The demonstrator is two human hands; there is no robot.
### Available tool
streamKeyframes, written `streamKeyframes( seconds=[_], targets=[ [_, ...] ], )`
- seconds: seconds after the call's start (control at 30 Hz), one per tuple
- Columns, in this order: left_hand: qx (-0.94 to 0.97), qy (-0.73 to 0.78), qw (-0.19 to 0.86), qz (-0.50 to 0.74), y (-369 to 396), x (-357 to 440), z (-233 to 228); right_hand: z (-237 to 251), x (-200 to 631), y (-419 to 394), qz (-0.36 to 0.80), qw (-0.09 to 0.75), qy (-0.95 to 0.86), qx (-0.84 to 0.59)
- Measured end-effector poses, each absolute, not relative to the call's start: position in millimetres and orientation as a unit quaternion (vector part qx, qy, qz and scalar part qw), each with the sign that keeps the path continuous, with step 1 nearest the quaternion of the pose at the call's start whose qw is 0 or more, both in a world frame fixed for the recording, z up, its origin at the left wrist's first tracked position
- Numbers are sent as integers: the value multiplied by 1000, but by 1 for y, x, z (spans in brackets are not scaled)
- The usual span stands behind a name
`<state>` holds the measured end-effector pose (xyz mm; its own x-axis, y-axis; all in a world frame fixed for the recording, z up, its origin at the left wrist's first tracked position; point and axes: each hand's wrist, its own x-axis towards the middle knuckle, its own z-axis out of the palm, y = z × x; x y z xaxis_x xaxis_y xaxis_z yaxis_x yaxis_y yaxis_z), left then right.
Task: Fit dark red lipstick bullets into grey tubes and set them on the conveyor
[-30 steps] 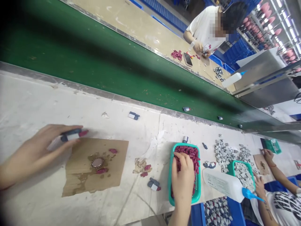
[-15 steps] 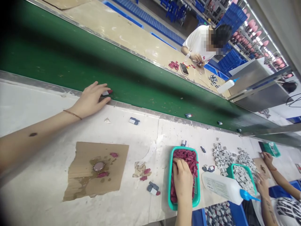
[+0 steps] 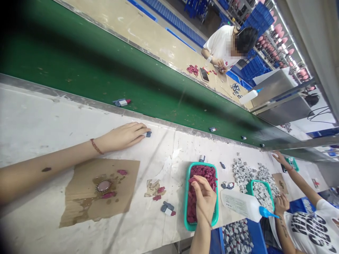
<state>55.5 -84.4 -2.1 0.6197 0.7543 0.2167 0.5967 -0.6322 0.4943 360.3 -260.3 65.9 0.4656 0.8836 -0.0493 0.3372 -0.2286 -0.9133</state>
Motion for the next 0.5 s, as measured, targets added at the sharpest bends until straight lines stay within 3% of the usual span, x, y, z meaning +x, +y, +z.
streamKeyframes(
  seconds=[0.23,0.37,0.5],
  targets=[
    [654,475,501,310,-121,40,29,67,327,-247,374,540,-387,-647],
    [513,460,652,316,-143,19,38,63,293,-238,398,509,-415,-641],
    [390,479,711,336,-162,-1,44,53,252,-231,417,439,-511,-610]
  ],
)
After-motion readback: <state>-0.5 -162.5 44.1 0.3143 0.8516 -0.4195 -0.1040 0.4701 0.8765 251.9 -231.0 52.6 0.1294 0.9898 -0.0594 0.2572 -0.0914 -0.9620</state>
